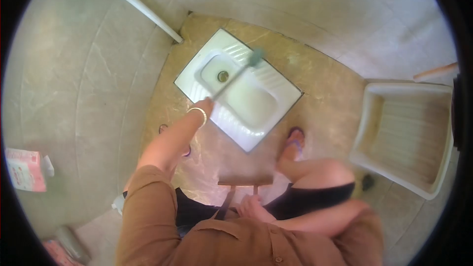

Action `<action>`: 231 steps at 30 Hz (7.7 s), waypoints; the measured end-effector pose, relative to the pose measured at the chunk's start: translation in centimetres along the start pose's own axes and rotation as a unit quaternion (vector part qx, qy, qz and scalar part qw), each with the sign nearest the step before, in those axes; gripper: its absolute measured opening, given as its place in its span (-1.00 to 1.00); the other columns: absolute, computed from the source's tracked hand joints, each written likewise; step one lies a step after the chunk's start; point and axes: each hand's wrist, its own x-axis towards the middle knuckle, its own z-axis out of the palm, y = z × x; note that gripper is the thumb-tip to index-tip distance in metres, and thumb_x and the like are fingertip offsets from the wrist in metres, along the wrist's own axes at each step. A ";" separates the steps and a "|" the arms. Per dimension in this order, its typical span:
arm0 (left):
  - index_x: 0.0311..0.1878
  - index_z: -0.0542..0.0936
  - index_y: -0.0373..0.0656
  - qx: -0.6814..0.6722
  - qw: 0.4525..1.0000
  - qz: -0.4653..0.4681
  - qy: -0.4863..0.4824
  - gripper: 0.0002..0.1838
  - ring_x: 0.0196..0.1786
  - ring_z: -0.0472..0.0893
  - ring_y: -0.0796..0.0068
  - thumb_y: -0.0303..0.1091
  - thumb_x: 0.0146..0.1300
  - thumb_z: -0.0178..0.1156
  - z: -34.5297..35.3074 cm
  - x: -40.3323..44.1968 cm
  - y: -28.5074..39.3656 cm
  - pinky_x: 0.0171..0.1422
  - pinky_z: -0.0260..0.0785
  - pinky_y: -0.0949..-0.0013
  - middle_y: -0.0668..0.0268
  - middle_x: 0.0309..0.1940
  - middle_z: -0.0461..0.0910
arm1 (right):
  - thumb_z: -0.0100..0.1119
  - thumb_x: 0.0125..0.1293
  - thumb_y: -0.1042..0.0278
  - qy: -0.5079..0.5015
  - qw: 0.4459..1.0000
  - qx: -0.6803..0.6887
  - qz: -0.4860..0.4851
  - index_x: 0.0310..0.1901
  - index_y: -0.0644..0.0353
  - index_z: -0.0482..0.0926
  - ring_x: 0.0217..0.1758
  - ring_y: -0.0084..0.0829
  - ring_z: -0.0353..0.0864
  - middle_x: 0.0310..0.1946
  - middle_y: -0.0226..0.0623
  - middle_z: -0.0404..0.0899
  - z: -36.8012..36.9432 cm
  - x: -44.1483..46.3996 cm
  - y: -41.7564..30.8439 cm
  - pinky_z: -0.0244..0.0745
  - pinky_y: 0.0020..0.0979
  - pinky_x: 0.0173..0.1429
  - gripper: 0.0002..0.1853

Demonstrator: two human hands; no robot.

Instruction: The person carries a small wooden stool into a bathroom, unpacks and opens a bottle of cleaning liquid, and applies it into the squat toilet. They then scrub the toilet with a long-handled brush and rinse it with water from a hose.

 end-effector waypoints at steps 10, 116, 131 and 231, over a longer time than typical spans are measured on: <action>0.00 0.46 -0.27 0.006 0.987 -0.153 0.039 -0.60 0.08 0.42 -0.07 -0.18 0.31 -0.18 -4.1 5.0 -11.5 0.15 0.27 0.09 -0.09 0.03 0.42 | -0.22 0.29 0.30 0.006 1.000 0.003 -0.022 0.10 0.21 0.36 -0.27 -0.13 0.48 -0.15 -0.01 0.49 1.2 0.2 0.0 0.34 -0.14 -0.37 -0.62; 0.06 0.47 -0.13 -0.054 0.847 0.462 0.258 -0.60 -0.25 0.44 0.31 -0.33 0.14 -0.11 -10.0 -30.6 -7.4 -0.10 0.32 0.26 0.14 -0.18 0.47 | -0.23 0.36 0.20 -0.001 0.371 0.843 0.390 0.20 -0.21 0.27 -0.77 -0.58 0.17 -0.70 -0.42 0.24 16.7 30.3 15.3 0.18 -0.51 -0.73 -0.63; 0.17 0.33 -0.11 -0.004 0.882 0.452 0.130 -0.45 -0.31 0.52 0.36 -0.35 0.02 0.08 -8.7 -29.4 -4.4 -0.26 0.34 0.36 0.20 -0.16 0.47 | -0.13 0.16 0.49 -0.185 0.813 0.474 0.284 0.21 0.14 0.21 -0.27 0.01 0.55 -0.33 0.08 0.53 15.0 0.0 13.5 0.43 -0.11 -0.24 -0.49; -0.51 0.41 -0.09 -0.502 0.722 0.031 0.475 -0.75 -0.52 0.43 0.54 -0.17 0.19 -0.06 -60.9 -1.2 -12.7 -0.45 0.18 0.44 0.35 -0.68 0.40 | 0.12 0.11 0.01 -0.141 0.892 0.350 0.251 0.04 0.13 0.36 -0.20 0.00 0.56 -0.29 -0.10 0.57 3.9 4.5 18.7 0.04 0.27 0.08 -0.49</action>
